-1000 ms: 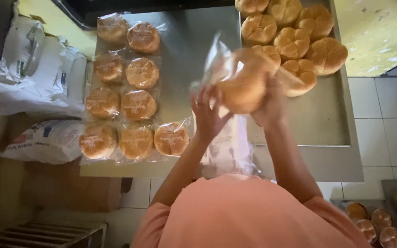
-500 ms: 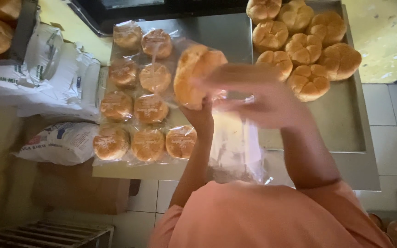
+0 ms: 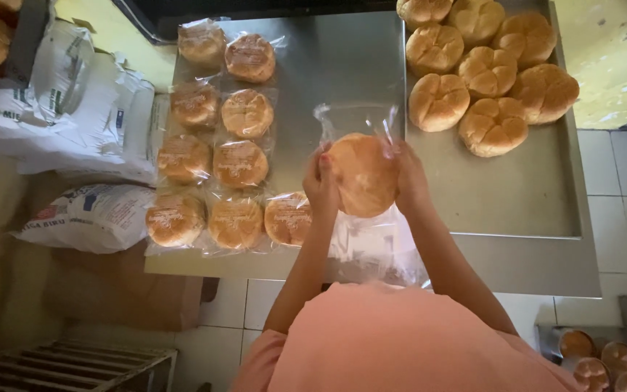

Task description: Placing freshly baked buns into individual plastic bags.

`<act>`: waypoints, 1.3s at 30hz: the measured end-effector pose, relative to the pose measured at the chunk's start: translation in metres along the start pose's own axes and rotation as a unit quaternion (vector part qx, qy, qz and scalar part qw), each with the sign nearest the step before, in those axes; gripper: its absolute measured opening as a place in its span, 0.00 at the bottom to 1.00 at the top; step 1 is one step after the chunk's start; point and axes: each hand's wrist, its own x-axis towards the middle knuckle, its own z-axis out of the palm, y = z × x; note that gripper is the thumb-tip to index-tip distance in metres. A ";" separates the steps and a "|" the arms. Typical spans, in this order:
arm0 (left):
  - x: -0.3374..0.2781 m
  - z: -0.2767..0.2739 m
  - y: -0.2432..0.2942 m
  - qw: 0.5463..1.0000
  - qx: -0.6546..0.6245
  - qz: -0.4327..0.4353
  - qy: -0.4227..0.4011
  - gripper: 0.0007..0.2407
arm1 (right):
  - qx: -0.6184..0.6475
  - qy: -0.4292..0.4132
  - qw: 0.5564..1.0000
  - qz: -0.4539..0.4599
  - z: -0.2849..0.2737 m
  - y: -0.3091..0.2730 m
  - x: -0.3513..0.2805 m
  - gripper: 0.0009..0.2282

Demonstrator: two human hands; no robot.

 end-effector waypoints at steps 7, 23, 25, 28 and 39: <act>0.016 0.004 0.077 0.977 -0.035 -0.208 0.026 0.12 | -0.182 0.071 0.978 -0.072 0.029 -0.049 -0.026 0.08; 0.045 -0.054 -0.011 0.974 -0.196 -0.103 0.050 0.10 | -0.291 0.228 0.885 -0.282 0.058 0.024 -0.018 0.03; 0.048 -0.058 0.002 0.967 -0.237 -0.086 0.044 0.09 | -0.314 0.224 0.870 -0.309 0.075 0.011 -0.025 0.03; 0.052 -0.067 0.001 0.969 -0.246 -0.009 -0.018 0.07 | -0.394 0.202 0.751 -0.490 0.074 0.019 -0.023 0.04; 0.083 -0.083 0.006 0.999 -0.006 -0.005 -0.032 0.10 | -0.391 0.196 0.846 -0.305 0.076 0.047 -0.001 0.03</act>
